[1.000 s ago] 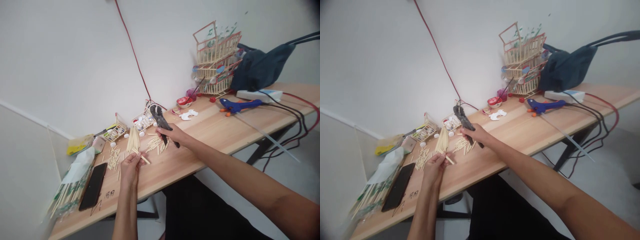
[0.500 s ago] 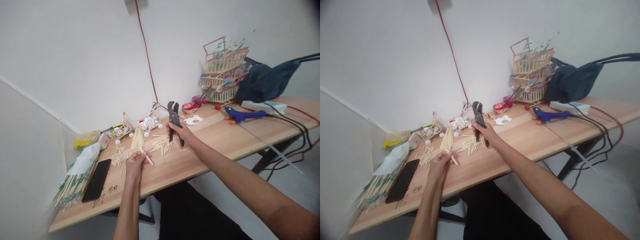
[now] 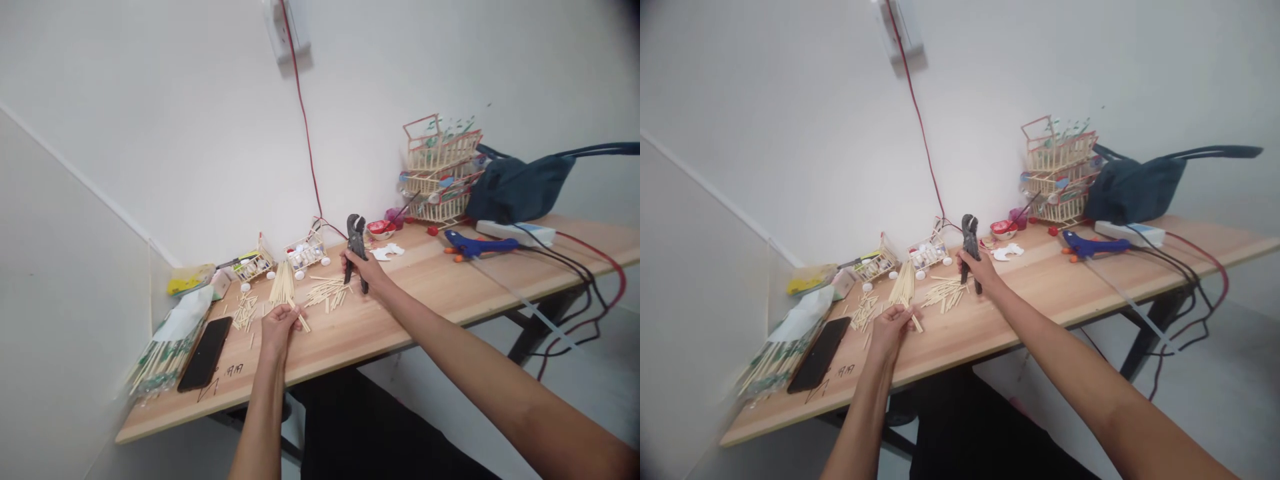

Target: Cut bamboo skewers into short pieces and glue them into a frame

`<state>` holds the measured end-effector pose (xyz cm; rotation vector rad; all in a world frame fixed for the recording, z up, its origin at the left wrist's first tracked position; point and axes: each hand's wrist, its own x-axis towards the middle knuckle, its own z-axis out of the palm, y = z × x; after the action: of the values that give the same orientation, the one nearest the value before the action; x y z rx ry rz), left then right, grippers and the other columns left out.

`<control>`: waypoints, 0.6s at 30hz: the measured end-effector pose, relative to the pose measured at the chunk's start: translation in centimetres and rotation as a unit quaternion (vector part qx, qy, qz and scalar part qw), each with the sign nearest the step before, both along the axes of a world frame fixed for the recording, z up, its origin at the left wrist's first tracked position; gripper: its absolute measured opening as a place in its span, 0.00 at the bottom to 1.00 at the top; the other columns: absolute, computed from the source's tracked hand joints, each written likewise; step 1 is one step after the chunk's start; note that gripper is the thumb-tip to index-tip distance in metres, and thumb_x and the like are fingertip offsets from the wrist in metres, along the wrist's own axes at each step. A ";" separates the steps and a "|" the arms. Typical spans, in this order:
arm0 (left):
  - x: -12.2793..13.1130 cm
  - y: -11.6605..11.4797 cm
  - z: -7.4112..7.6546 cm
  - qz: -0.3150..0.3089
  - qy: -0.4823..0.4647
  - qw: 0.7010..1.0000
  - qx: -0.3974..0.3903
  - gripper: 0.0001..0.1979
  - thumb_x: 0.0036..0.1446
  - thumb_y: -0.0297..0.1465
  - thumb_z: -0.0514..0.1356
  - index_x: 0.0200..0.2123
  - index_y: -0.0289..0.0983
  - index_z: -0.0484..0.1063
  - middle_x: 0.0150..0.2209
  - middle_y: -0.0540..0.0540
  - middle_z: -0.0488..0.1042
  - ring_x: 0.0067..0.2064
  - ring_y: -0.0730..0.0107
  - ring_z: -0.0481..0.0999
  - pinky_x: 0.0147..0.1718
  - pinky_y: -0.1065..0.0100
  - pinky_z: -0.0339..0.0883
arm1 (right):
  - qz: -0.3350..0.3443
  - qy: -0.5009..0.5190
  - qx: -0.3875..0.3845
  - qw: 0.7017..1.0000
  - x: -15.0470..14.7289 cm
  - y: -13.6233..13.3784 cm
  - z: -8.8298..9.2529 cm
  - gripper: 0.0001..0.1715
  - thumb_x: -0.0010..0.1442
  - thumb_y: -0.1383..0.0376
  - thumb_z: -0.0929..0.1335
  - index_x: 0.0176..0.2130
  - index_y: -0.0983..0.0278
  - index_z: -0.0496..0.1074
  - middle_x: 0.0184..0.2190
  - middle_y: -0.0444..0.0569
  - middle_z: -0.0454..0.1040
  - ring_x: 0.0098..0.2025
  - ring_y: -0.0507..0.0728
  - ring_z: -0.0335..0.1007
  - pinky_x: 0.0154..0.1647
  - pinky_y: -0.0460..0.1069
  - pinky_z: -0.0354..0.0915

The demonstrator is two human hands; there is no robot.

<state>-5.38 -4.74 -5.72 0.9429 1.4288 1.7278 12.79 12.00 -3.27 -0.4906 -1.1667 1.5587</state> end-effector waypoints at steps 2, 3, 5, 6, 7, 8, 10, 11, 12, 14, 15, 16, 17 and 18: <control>0.0 0.0 0.0 0.000 0.003 1.000 0.000 0.14 0.40 0.35 0.70 0.24 0.31 0.71 0.25 0.42 0.78 0.20 0.78 0.67 0.23 0.73 0.62 | -0.006 0.004 0.003 1.000 0.0 0.0 0.0 0.23 0.42 0.50 0.74 0.30 0.65 0.70 0.23 0.43 0.69 0.24 0.50 0.66 0.27 0.47 0.66; 0.0 0.0 0.1 0.001 0.004 1.000 0.001 0.15 0.40 0.35 0.70 0.24 0.31 0.71 0.25 0.42 0.78 0.20 0.78 0.67 0.22 0.73 0.62 | -0.009 0.006 0.006 1.000 0.0 0.1 0.0 0.23 0.43 0.50 0.74 0.30 0.65 0.70 0.23 0.43 0.69 0.24 0.50 0.65 0.28 0.47 0.66; 0.0 -0.1 0.1 0.002 0.001 1.000 0.004 0.15 0.39 0.35 0.71 0.24 0.32 0.71 0.24 0.43 0.77 0.20 0.78 0.68 0.22 0.73 0.62 | -0.015 0.019 0.009 1.000 0.1 0.2 0.0 0.23 0.43 0.51 0.74 0.31 0.65 0.70 0.23 0.43 0.69 0.25 0.50 0.65 0.29 0.47 0.66; 0.0 -0.1 0.1 0.003 -0.001 1.000 0.006 0.15 0.39 0.35 0.71 0.24 0.32 0.70 0.24 0.44 0.77 0.20 0.78 0.68 0.23 0.73 0.62 | -0.019 0.029 0.009 0.999 0.2 0.2 0.0 0.23 0.44 0.51 0.74 0.32 0.65 0.70 0.23 0.42 0.68 0.25 0.50 0.65 0.29 0.47 0.67; 0.0 -0.1 0.1 0.004 -0.004 1.000 0.007 0.15 0.39 0.35 0.71 0.24 0.32 0.70 0.24 0.44 0.77 0.20 0.78 0.68 0.23 0.73 0.62 | -0.022 0.041 0.008 0.999 0.3 0.3 0.1 0.23 0.44 0.51 0.74 0.32 0.65 0.69 0.23 0.42 0.68 0.25 0.50 0.65 0.29 0.47 0.67; 0.0 -0.1 0.1 0.005 -0.008 1.000 0.009 0.15 0.39 0.35 0.71 0.25 0.32 0.70 0.25 0.43 0.77 0.20 0.78 0.68 0.23 0.73 0.62 | -0.023 0.053 0.005 0.998 0.3 0.3 0.1 0.22 0.44 0.51 0.74 0.32 0.65 0.69 0.23 0.42 0.68 0.24 0.49 0.65 0.29 0.47 0.67; 0.0 -0.1 0.1 0.009 -0.017 1.000 0.010 0.16 0.39 0.35 0.71 0.26 0.32 0.70 0.25 0.42 0.78 0.20 0.78 0.68 0.23 0.74 0.62 | -0.024 0.073 -0.005 0.997 0.5 0.5 0.1 0.22 0.45 0.52 0.74 0.32 0.65 0.69 0.23 0.41 0.68 0.24 0.49 0.65 0.28 0.47 0.67; 0.0 -0.1 0.1 0.011 -0.021 1.000 0.011 0.16 0.39 0.35 0.71 0.26 0.32 0.70 0.25 0.42 0.78 0.20 0.78 0.68 0.23 0.74 0.62 | -0.024 0.077 -0.010 0.997 0.5 0.5 0.1 0.22 0.45 0.52 0.74 0.33 0.65 0.69 0.23 0.41 0.68 0.24 0.49 0.65 0.28 0.47 0.67; 0.0 -0.1 0.1 0.013 -0.026 1.000 0.012 0.17 0.38 0.35 0.71 0.26 0.31 0.70 0.26 0.42 0.78 0.20 0.78 0.68 0.23 0.74 0.62 | -0.023 0.079 -0.013 0.996 0.5 0.5 0.1 0.23 0.45 0.52 0.74 0.33 0.65 0.69 0.23 0.41 0.68 0.24 0.49 0.65 0.28 0.46 0.67; 0.1 -0.1 0.2 0.015 -0.034 0.999 0.014 0.17 0.38 0.35 0.71 0.27 0.31 0.70 0.26 0.42 0.78 0.20 0.79 0.68 0.24 0.74 0.62 | -0.022 0.076 -0.013 0.997 0.5 0.5 0.0 0.23 0.44 0.52 0.74 0.33 0.65 0.69 0.23 0.41 0.67 0.24 0.49 0.65 0.28 0.47 0.67; 0.1 -0.1 0.2 0.016 -0.038 0.999 0.016 0.17 0.38 0.35 0.71 0.28 0.31 0.71 0.26 0.42 0.78 0.21 0.79 0.68 0.24 0.74 0.62 | -0.021 0.069 -0.008 0.997 0.4 0.5 0.0 0.23 0.44 0.51 0.74 0.33 0.65 0.69 0.23 0.42 0.67 0.24 0.49 0.65 0.28 0.47 0.67; 0.1 -0.1 0.3 0.017 -0.042 0.999 0.017 0.17 0.38 0.35 0.71 0.28 0.31 0.71 0.25 0.43 0.78 0.21 0.79 0.68 0.24 0.74 0.62 | -0.021 0.061 -0.001 0.998 0.4 0.4 0.0 0.23 0.44 0.51 0.74 0.33 0.65 0.68 0.23 0.42 0.67 0.24 0.50 0.65 0.28 0.47 0.67; 0.2 -0.2 0.4 0.019 -0.045 0.999 0.019 0.18 0.37 0.35 0.72 0.28 0.31 0.71 0.25 0.44 0.77 0.21 0.79 0.68 0.25 0.74 0.62 | -0.023 0.051 0.007 0.998 0.5 0.4 0.1 0.23 0.44 0.50 0.74 0.32 0.65 0.68 0.23 0.42 0.67 0.24 0.50 0.65 0.28 0.48 0.67; 0.2 -0.2 0.5 0.021 -0.049 0.998 0.021 0.18 0.37 0.35 0.72 0.27 0.31 0.71 0.24 0.44 0.77 0.21 0.79 0.68 0.25 0.74 0.62 | -0.027 0.042 0.015 0.999 0.6 0.3 0.2 0.23 0.44 0.50 0.73 0.32 0.65 0.68 0.23 0.42 0.67 0.24 0.50 0.65 0.28 0.48 0.67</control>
<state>-5.18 -4.92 -5.26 0.8451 1.3624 1.8161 13.35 12.33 -3.06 -0.4293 -1.1027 1.4987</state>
